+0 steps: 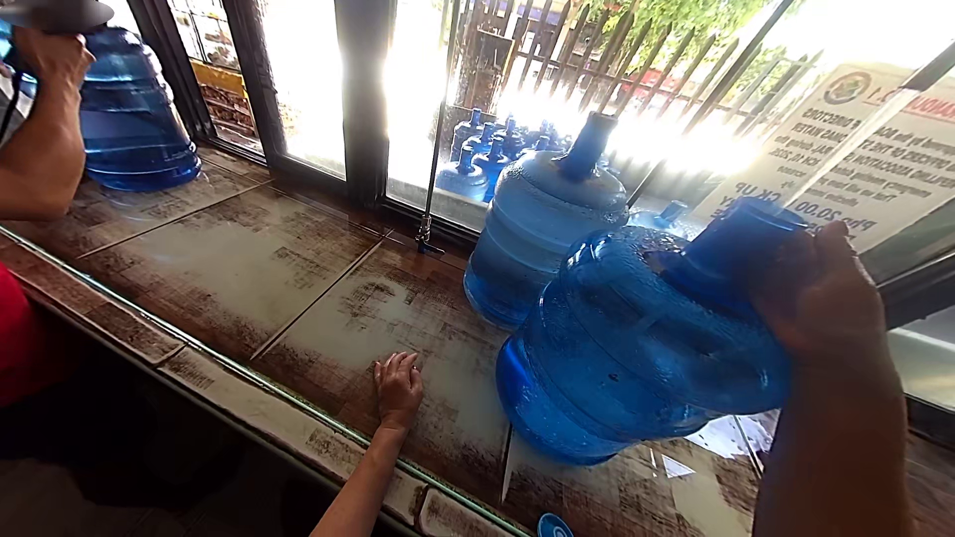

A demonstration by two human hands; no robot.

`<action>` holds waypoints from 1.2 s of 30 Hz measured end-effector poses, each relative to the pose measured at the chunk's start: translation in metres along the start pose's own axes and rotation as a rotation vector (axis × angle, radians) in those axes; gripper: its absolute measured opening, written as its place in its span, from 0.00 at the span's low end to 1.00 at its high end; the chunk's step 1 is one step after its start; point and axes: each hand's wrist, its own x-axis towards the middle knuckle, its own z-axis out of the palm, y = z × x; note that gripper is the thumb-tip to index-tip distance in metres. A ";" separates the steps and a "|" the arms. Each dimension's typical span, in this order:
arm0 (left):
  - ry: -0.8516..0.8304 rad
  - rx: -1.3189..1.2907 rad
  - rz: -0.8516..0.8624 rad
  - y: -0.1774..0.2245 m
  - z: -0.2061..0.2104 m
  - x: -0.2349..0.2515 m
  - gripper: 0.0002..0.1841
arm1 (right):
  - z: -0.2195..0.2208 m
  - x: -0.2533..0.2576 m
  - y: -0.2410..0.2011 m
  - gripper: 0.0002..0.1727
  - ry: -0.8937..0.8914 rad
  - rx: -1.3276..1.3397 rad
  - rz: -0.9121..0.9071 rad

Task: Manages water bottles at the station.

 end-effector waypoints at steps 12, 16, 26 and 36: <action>0.001 0.008 0.007 0.000 0.000 0.000 0.17 | 0.003 -0.002 -0.002 0.23 0.022 0.003 0.008; 0.005 0.009 0.006 -0.001 0.001 0.000 0.17 | 0.004 -0.003 -0.003 0.23 0.024 0.001 0.017; 0.005 0.007 0.004 0.000 0.001 0.000 0.17 | 0.004 -0.002 -0.003 0.23 0.036 0.003 0.024; 0.000 0.009 0.006 0.000 -0.001 0.000 0.17 | 0.005 -0.003 -0.003 0.22 0.032 0.001 0.012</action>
